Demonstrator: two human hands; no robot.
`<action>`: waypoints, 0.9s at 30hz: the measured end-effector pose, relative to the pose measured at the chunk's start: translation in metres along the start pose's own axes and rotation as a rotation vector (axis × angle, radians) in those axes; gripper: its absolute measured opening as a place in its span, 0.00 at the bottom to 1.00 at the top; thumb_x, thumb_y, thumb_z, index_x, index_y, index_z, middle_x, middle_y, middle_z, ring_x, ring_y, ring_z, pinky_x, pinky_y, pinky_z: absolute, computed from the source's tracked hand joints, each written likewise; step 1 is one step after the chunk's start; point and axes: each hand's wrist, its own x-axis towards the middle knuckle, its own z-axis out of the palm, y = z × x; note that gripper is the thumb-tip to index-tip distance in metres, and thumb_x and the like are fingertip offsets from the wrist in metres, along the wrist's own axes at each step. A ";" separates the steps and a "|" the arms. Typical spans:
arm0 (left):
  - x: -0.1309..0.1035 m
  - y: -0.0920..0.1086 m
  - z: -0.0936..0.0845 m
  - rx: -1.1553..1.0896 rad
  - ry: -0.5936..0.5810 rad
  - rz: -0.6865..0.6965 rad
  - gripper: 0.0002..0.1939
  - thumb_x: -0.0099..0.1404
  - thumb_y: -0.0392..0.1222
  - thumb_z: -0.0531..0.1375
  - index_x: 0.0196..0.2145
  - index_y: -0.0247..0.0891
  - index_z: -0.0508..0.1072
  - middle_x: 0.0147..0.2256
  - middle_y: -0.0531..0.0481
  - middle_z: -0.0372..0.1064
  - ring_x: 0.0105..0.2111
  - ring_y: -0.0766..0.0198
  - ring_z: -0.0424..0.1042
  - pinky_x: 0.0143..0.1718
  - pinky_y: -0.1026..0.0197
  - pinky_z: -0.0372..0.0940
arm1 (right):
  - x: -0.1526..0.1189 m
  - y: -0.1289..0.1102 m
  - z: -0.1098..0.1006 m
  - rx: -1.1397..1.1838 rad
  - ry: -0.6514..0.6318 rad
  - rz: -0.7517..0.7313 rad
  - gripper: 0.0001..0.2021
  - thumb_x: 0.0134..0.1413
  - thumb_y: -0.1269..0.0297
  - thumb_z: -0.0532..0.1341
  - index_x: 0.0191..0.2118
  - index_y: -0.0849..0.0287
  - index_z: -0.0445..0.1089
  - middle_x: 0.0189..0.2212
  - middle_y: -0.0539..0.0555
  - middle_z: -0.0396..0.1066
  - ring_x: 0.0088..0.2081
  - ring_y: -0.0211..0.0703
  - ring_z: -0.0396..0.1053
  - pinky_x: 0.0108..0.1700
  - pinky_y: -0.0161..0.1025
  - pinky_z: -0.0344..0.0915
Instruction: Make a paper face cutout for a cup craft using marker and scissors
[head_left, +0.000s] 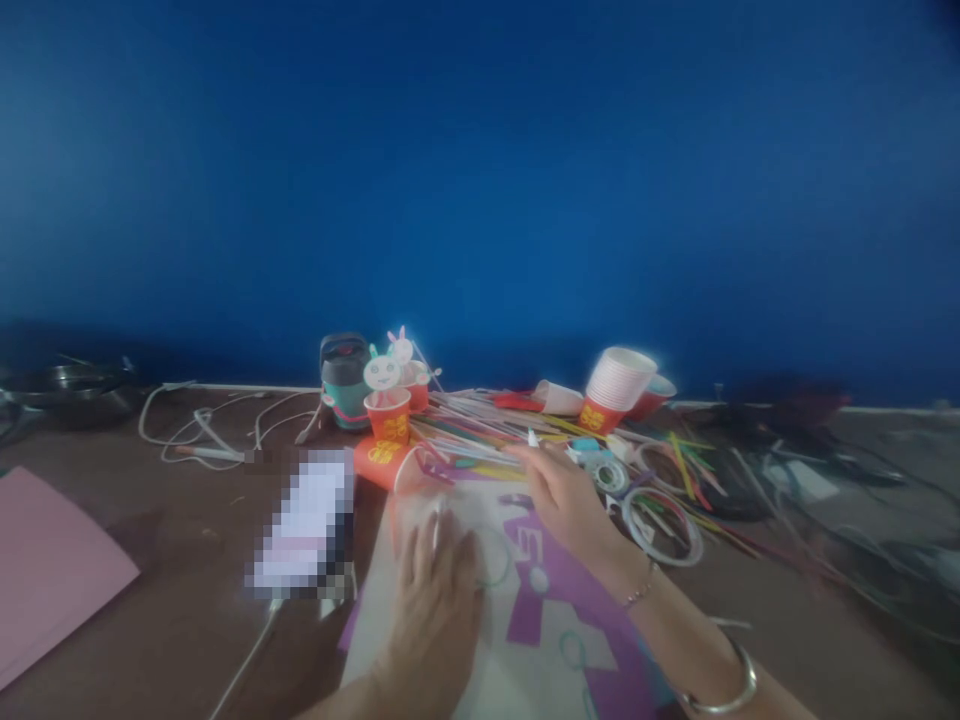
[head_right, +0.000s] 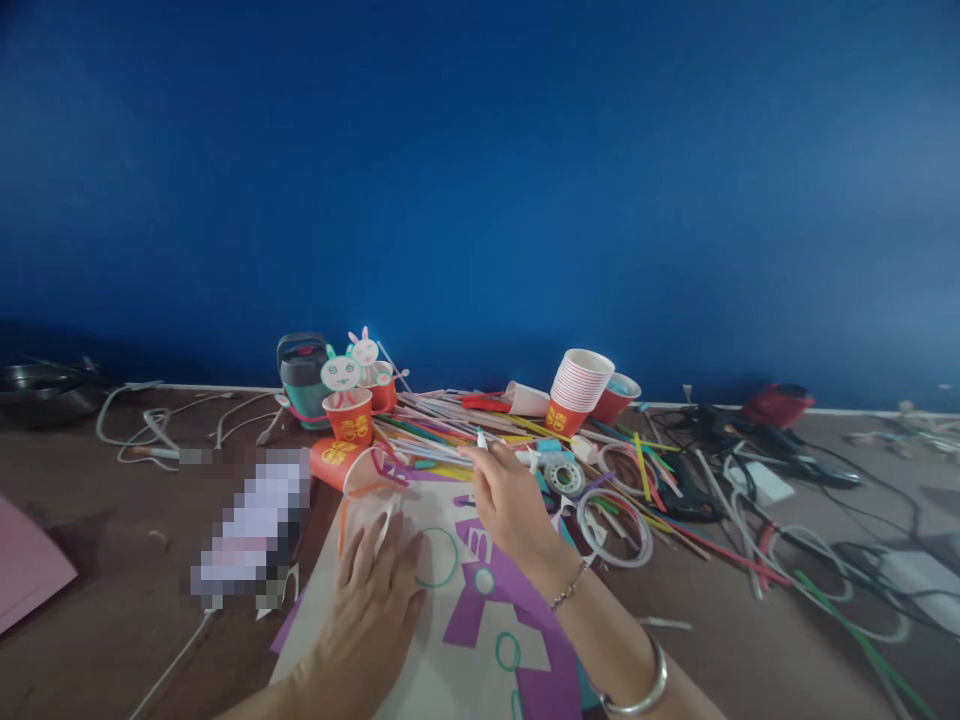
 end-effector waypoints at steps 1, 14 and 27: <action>0.000 -0.001 0.001 0.029 0.016 0.010 0.22 0.64 0.48 0.54 0.52 0.34 0.68 0.53 0.35 0.64 0.58 0.40 0.52 0.55 0.37 0.48 | -0.002 -0.003 0.001 0.153 -0.023 0.071 0.18 0.58 0.72 0.46 0.48 0.55 0.68 0.35 0.56 0.68 0.37 0.46 0.66 0.41 0.43 0.64; -0.001 0.012 -0.012 -0.242 -0.271 0.221 0.10 0.65 0.36 0.53 0.43 0.35 0.70 0.41 0.47 0.69 0.40 0.59 0.65 0.42 0.57 0.62 | -0.028 -0.020 0.030 0.944 -0.230 0.511 0.18 0.59 0.46 0.50 0.30 0.55 0.59 0.16 0.44 0.59 0.19 0.35 0.56 0.23 0.34 0.54; -0.018 0.014 0.011 -0.074 -0.080 0.274 0.15 0.67 0.36 0.49 0.49 0.33 0.68 0.43 0.42 0.69 0.47 0.55 0.63 0.48 0.55 0.58 | -0.030 -0.003 0.051 0.679 -0.192 0.532 0.11 0.48 0.62 0.58 0.22 0.56 0.55 0.14 0.42 0.54 0.17 0.31 0.50 0.18 0.30 0.49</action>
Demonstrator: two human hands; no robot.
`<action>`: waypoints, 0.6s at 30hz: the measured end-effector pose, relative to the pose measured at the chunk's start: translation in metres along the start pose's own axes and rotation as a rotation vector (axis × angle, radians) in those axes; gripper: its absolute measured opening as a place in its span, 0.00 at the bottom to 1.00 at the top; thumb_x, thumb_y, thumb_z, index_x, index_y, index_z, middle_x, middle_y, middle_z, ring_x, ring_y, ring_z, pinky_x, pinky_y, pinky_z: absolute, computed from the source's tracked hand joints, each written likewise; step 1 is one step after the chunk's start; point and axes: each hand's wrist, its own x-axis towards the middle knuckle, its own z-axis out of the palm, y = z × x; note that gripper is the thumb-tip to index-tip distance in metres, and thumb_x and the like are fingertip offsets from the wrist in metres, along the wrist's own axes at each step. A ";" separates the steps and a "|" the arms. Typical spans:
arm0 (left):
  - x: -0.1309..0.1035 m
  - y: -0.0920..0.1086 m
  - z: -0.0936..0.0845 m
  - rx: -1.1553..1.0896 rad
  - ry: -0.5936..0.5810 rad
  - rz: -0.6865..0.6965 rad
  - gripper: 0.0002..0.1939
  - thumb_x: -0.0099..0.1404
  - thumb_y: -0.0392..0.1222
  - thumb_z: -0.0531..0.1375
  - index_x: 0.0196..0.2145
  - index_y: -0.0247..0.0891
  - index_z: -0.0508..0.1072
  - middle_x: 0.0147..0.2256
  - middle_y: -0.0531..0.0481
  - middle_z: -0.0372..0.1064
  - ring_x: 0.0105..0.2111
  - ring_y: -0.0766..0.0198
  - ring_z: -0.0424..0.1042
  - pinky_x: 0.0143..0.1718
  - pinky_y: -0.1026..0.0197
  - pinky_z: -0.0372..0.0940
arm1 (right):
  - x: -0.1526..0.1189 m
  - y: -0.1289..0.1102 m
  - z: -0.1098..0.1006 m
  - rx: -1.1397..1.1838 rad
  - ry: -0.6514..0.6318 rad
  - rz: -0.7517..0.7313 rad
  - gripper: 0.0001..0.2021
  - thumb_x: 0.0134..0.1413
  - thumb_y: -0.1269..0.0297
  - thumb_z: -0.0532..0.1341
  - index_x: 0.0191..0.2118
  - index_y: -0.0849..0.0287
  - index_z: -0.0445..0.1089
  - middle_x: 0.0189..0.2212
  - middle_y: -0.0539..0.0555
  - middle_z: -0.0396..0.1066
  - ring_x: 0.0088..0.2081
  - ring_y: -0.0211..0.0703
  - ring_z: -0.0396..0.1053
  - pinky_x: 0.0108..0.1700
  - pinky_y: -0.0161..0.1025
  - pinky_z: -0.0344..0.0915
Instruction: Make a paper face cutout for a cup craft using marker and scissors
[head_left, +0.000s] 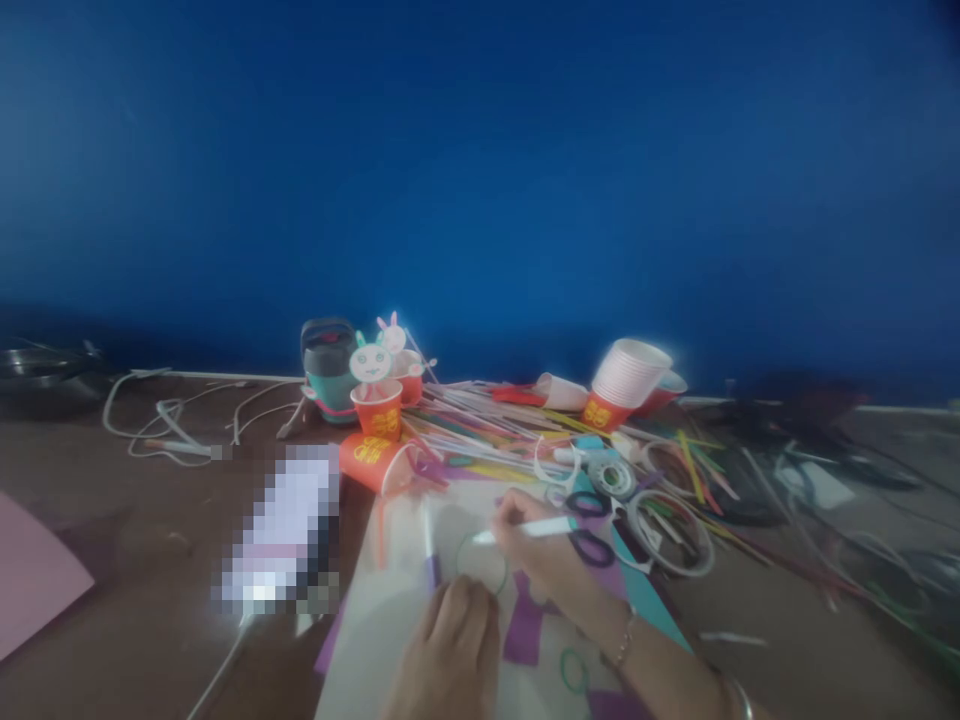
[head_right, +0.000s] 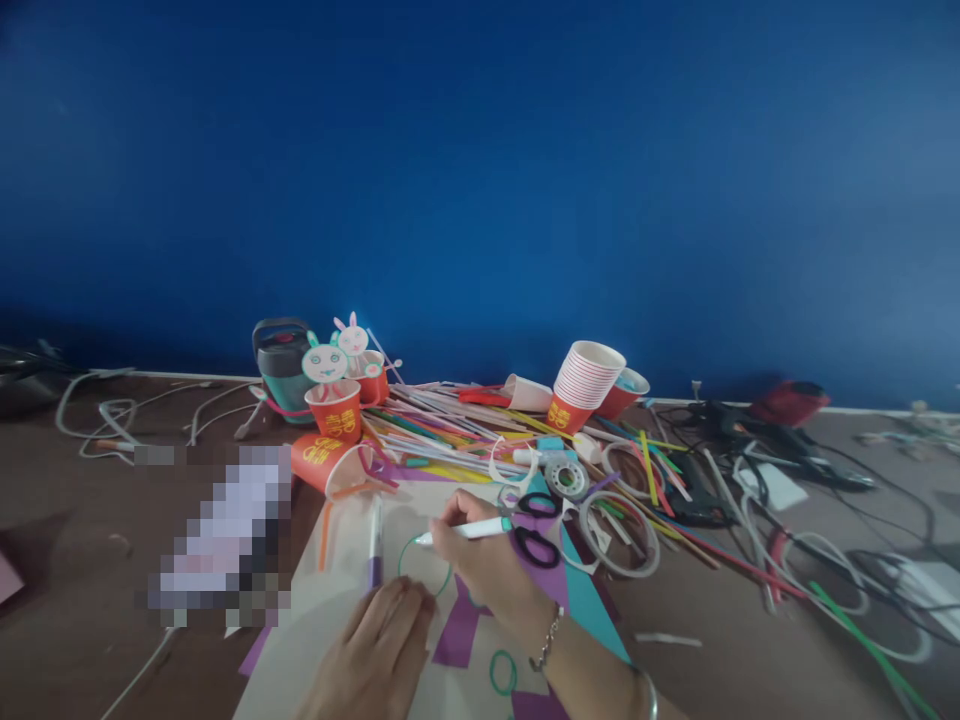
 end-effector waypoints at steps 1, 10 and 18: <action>-0.002 0.001 0.002 0.016 0.018 0.001 0.15 0.67 0.36 0.49 0.49 0.33 0.68 0.43 0.42 0.69 0.48 0.55 0.63 0.48 0.54 0.58 | 0.001 -0.001 0.001 0.002 -0.001 0.008 0.11 0.49 0.61 0.57 0.21 0.56 0.55 0.14 0.42 0.54 0.16 0.31 0.50 0.18 0.30 0.49; 0.001 0.006 -0.009 0.107 0.009 -0.022 0.14 0.66 0.31 0.50 0.47 0.34 0.69 0.44 0.44 0.70 0.47 0.57 0.66 0.49 0.55 0.58 | -0.004 -0.006 -0.001 -0.109 -0.032 -0.079 0.11 0.50 0.61 0.57 0.21 0.57 0.58 0.15 0.44 0.59 0.19 0.33 0.55 0.21 0.31 0.53; 0.001 0.008 -0.013 0.083 -0.089 -0.022 0.17 0.66 0.30 0.49 0.50 0.33 0.68 0.46 0.43 0.70 0.48 0.57 0.66 0.52 0.53 0.57 | -0.007 -0.002 0.001 -0.313 -0.001 -0.173 0.12 0.51 0.64 0.57 0.20 0.56 0.58 0.17 0.46 0.59 0.22 0.36 0.56 0.25 0.33 0.56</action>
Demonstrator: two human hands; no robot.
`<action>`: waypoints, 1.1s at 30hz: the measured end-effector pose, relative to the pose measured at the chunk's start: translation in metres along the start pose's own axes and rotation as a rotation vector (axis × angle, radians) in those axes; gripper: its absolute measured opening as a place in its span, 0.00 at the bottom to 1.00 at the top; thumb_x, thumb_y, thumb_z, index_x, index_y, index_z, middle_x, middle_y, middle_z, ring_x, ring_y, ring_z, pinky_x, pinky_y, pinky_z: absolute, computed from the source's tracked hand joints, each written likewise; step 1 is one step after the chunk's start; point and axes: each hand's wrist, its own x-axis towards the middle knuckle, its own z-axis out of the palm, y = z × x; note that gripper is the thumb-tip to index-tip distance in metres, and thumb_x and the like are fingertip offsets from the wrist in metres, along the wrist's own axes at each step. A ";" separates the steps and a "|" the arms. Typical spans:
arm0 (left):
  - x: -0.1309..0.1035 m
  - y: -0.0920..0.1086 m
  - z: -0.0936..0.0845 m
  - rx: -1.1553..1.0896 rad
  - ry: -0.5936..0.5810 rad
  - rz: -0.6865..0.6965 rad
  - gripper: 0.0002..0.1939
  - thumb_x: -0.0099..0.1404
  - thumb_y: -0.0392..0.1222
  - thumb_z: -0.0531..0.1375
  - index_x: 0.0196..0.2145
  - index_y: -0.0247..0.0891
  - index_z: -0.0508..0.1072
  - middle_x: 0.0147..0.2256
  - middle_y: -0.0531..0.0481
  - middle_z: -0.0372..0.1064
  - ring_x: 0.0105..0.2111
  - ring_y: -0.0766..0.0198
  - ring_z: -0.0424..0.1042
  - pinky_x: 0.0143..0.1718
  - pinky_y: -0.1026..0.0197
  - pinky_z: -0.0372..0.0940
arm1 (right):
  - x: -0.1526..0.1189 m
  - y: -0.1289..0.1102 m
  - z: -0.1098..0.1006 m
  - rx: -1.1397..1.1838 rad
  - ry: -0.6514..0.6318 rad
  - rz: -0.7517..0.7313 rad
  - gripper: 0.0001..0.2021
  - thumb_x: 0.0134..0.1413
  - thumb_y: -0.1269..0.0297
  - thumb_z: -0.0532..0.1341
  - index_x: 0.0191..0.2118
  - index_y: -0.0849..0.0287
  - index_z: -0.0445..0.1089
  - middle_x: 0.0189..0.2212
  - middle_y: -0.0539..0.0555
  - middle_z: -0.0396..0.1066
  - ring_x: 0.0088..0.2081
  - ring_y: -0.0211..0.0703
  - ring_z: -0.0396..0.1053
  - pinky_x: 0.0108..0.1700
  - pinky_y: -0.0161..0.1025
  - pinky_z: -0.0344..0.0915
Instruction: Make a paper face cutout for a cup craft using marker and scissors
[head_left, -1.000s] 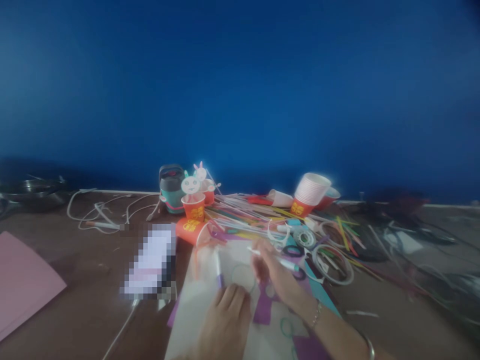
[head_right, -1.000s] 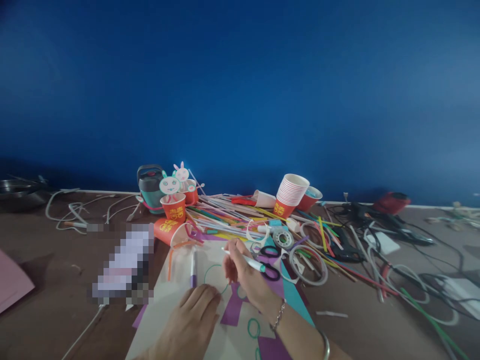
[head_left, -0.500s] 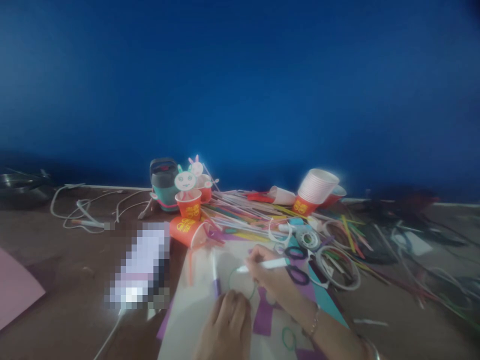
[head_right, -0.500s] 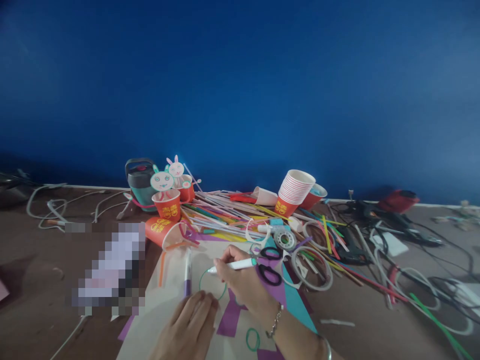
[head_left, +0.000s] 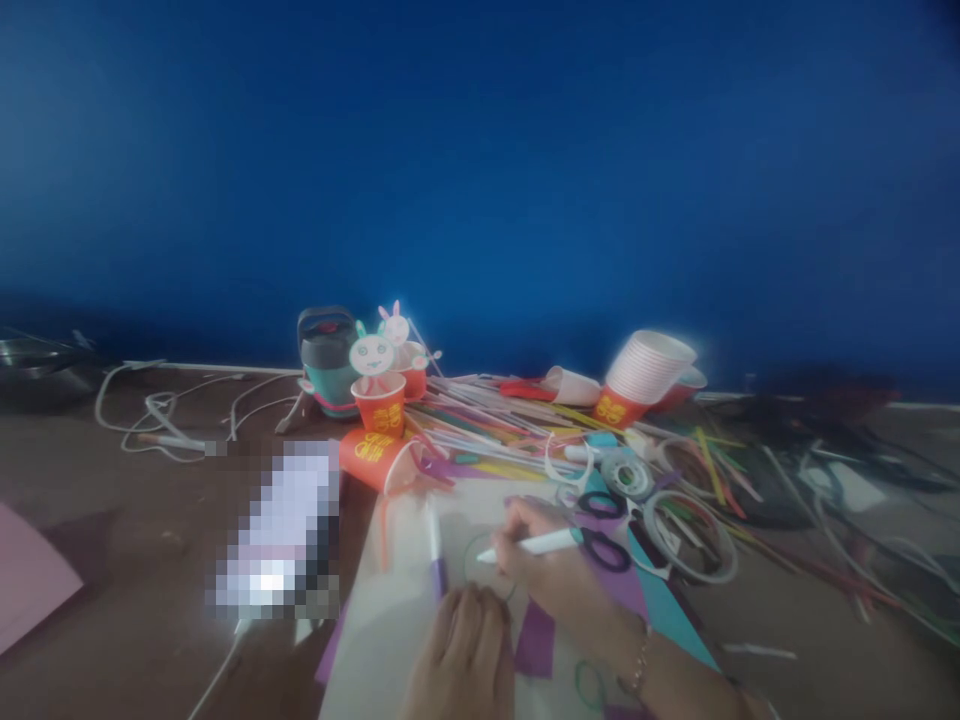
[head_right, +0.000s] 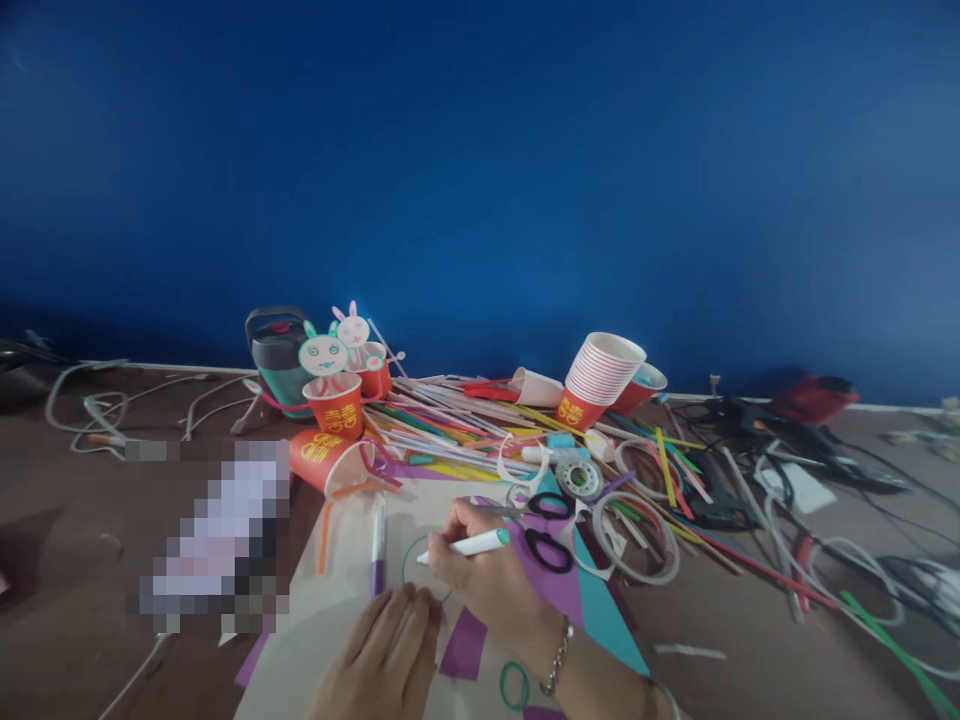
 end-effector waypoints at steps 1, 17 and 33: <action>0.000 0.000 0.000 0.000 0.001 0.000 0.17 0.66 0.31 0.48 0.50 0.34 0.68 0.45 0.43 0.70 0.48 0.57 0.66 0.52 0.53 0.57 | 0.000 0.000 0.000 -0.009 0.008 0.000 0.12 0.50 0.64 0.57 0.20 0.56 0.57 0.16 0.45 0.59 0.22 0.37 0.56 0.25 0.34 0.56; 0.000 0.000 -0.004 -0.018 -0.016 -0.005 0.17 0.66 0.32 0.49 0.50 0.33 0.68 0.46 0.42 0.69 0.49 0.56 0.64 0.51 0.53 0.57 | 0.000 0.000 -0.001 0.001 -0.030 0.019 0.11 0.49 0.63 0.58 0.20 0.56 0.58 0.17 0.45 0.58 0.23 0.37 0.57 0.24 0.33 0.54; 0.000 0.000 -0.004 -0.020 -0.003 0.000 0.17 0.66 0.33 0.49 0.50 0.34 0.69 0.46 0.42 0.69 0.49 0.56 0.65 0.52 0.52 0.57 | 0.001 0.003 0.000 0.008 -0.033 -0.006 0.11 0.49 0.61 0.58 0.20 0.56 0.60 0.17 0.46 0.60 0.23 0.38 0.57 0.24 0.32 0.54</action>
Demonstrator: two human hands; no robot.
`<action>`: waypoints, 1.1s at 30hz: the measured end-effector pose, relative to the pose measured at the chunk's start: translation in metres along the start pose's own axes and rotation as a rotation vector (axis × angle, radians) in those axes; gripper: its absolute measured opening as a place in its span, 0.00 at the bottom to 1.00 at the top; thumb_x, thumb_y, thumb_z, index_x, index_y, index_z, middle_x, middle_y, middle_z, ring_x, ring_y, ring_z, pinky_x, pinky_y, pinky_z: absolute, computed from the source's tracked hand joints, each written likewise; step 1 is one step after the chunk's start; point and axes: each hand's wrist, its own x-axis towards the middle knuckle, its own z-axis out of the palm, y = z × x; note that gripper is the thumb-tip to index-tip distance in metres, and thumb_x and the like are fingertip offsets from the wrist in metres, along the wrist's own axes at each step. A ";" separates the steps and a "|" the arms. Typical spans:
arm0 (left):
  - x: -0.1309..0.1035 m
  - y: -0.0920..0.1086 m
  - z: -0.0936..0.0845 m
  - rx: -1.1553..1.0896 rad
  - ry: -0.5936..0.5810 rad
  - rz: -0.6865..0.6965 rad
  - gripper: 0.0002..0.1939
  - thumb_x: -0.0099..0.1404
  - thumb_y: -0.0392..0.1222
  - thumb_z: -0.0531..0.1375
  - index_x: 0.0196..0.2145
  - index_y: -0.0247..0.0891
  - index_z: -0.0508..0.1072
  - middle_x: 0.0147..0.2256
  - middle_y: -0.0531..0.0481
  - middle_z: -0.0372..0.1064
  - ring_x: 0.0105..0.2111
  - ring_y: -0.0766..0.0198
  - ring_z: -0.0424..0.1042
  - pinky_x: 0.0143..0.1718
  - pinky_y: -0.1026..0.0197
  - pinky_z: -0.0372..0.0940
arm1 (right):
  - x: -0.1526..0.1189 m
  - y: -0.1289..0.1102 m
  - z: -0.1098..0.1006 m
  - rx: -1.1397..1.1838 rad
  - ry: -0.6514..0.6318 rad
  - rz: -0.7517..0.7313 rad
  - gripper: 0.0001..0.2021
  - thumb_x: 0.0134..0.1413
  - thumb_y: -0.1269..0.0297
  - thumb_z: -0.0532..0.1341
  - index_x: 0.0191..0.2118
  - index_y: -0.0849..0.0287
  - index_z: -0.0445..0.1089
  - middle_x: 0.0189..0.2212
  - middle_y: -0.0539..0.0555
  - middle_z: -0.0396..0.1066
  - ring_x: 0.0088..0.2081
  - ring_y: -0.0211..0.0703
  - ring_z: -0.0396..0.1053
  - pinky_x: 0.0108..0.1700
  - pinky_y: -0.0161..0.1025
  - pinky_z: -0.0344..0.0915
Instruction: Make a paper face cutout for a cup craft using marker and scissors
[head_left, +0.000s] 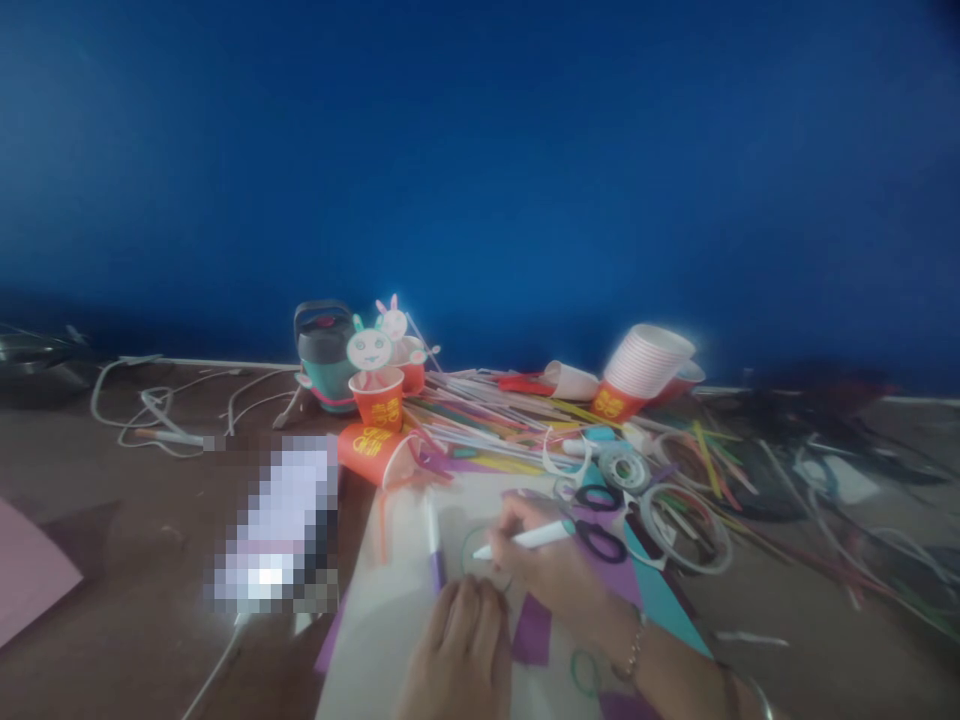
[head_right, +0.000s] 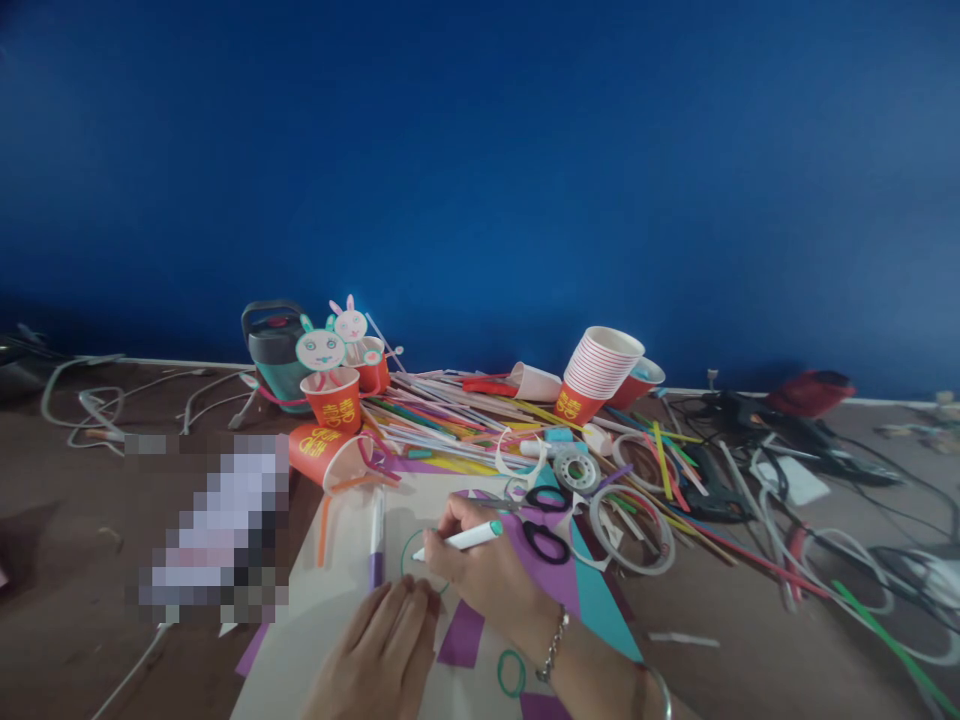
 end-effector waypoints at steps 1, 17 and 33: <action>0.000 0.000 0.000 0.002 0.001 -0.002 0.17 0.65 0.32 0.49 0.50 0.34 0.69 0.46 0.42 0.69 0.49 0.56 0.65 0.52 0.52 0.57 | 0.000 0.000 0.000 0.004 -0.006 0.005 0.11 0.49 0.61 0.58 0.20 0.56 0.60 0.18 0.46 0.60 0.23 0.37 0.57 0.24 0.32 0.54; 0.000 0.000 0.000 -0.019 -0.042 0.011 0.18 0.66 0.33 0.48 0.51 0.33 0.68 0.47 0.40 0.69 0.48 0.55 0.65 0.50 0.51 0.59 | 0.000 -0.001 0.001 0.028 -0.007 0.028 0.11 0.49 0.63 0.58 0.21 0.55 0.56 0.17 0.45 0.58 0.22 0.36 0.55 0.24 0.32 0.54; 0.000 0.000 0.000 -0.016 -0.075 0.014 0.18 0.67 0.35 0.49 0.52 0.33 0.67 0.48 0.40 0.68 0.49 0.54 0.64 0.50 0.51 0.58 | -0.002 -0.001 0.002 -0.083 0.049 -0.049 0.10 0.50 0.64 0.57 0.21 0.56 0.57 0.18 0.46 0.61 0.24 0.37 0.58 0.25 0.32 0.55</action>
